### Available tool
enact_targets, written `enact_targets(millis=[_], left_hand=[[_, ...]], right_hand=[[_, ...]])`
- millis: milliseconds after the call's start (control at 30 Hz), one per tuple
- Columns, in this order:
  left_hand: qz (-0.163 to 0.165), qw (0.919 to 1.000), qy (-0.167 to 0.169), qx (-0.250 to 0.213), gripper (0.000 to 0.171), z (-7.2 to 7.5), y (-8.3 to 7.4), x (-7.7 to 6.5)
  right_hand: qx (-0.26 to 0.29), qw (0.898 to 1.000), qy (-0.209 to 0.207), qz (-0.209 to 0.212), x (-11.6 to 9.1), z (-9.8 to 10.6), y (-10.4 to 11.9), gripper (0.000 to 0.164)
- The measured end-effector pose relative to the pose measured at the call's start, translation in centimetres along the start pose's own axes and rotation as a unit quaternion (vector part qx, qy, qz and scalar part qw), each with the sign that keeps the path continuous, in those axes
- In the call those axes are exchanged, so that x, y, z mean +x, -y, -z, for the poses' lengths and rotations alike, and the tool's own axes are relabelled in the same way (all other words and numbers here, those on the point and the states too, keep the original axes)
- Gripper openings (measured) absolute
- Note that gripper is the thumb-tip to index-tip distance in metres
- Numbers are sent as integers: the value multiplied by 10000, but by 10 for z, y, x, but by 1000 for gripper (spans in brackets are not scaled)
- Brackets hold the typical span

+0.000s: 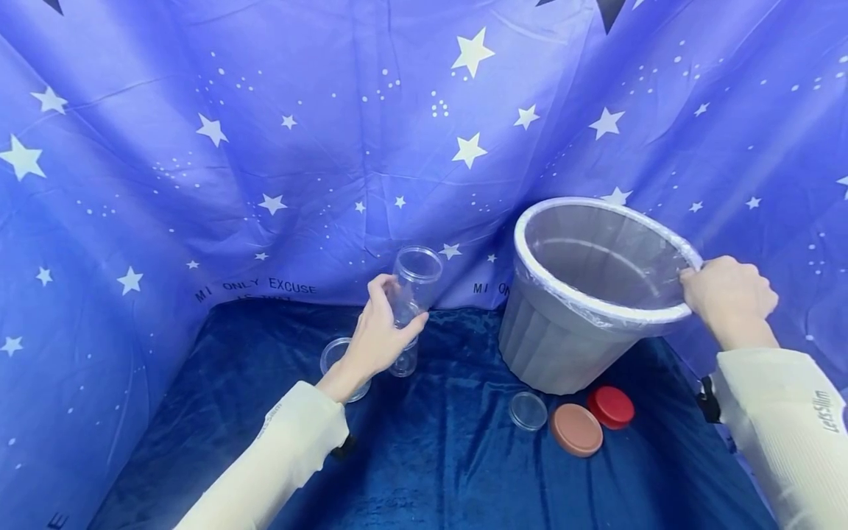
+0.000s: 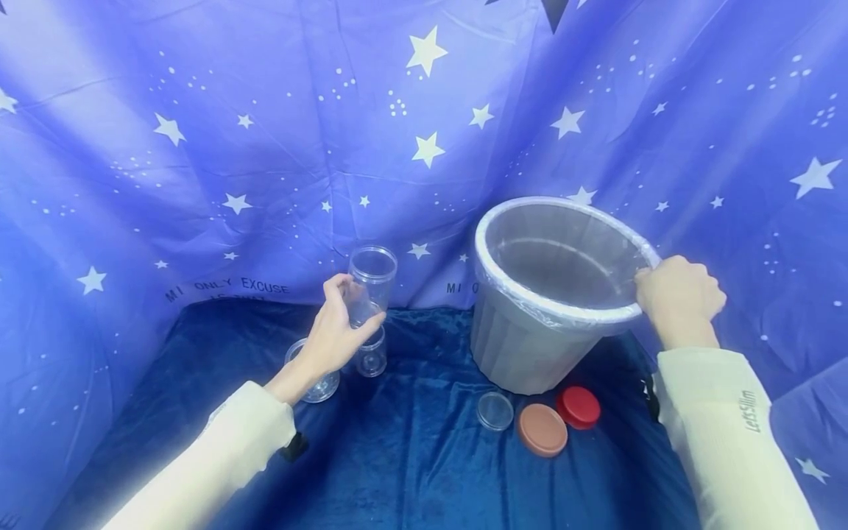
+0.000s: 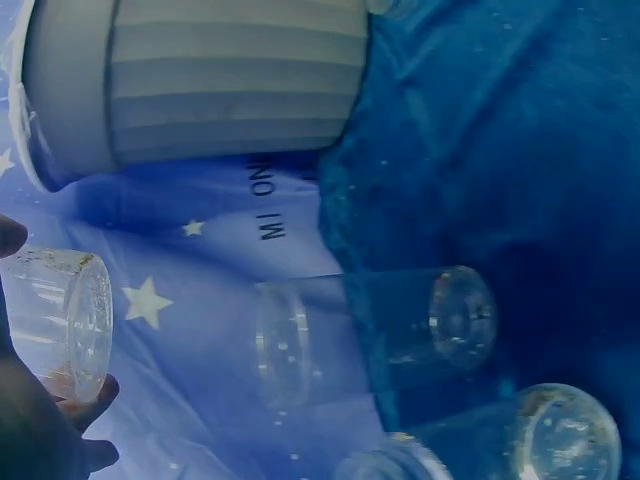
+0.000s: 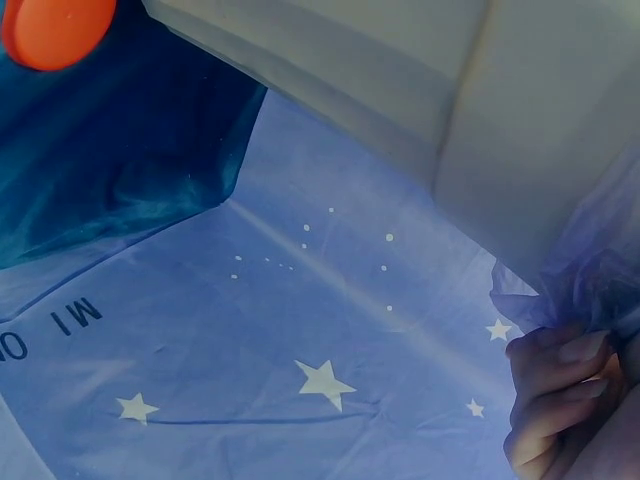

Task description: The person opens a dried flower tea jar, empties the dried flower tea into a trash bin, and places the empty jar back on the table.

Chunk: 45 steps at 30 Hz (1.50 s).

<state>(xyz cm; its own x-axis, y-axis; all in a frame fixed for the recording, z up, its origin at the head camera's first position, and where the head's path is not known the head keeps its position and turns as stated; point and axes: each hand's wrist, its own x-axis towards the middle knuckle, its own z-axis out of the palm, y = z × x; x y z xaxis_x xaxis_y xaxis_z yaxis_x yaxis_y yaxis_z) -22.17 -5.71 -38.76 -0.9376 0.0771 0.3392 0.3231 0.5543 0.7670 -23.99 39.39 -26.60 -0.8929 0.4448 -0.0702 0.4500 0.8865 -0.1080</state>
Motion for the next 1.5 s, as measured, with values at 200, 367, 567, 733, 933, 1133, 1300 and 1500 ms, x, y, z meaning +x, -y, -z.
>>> enact_targets(millis=[200, 367, 567, 733, 933, 1133, 1300, 1500], left_hand=[[-186, 9992, -115, 348, 73, -3, 11, -10], [-211, 9979, -218, 573, 74, -6, 16, -18], [-100, 9984, -315, 461, 75, -12, 18, -26], [-128, 9985, -404, 360, 75, -16, 19, -32], [-22, 9988, -318, 363, 74, -19, 24, -41], [23, 9996, -123, 255, 75, -23, 33, -51], [35, 9996, 2, 265, 76, -27, 40, -64], [-101, 9993, -82, 363, 77, -32, 51, -74]], right_hand=[[32, 10000, -41, 7, 1, -1, 0, 73], [44, 10000, 23, -7, -1, 0, 0, 69], [45, 10000, 60, -30, -1, 0, -2, 69], [13, 10000, 36, -45, 0, 1, -3, 74], [1, 10000, 44, -46, 1, 0, -2, 73], [6, 10000, 23, -88, 1, 0, -2, 75], [26, 10000, 15, -57, 1, -1, -1, 73], [28, 10000, 44, -45, 1, -1, 0, 70]])
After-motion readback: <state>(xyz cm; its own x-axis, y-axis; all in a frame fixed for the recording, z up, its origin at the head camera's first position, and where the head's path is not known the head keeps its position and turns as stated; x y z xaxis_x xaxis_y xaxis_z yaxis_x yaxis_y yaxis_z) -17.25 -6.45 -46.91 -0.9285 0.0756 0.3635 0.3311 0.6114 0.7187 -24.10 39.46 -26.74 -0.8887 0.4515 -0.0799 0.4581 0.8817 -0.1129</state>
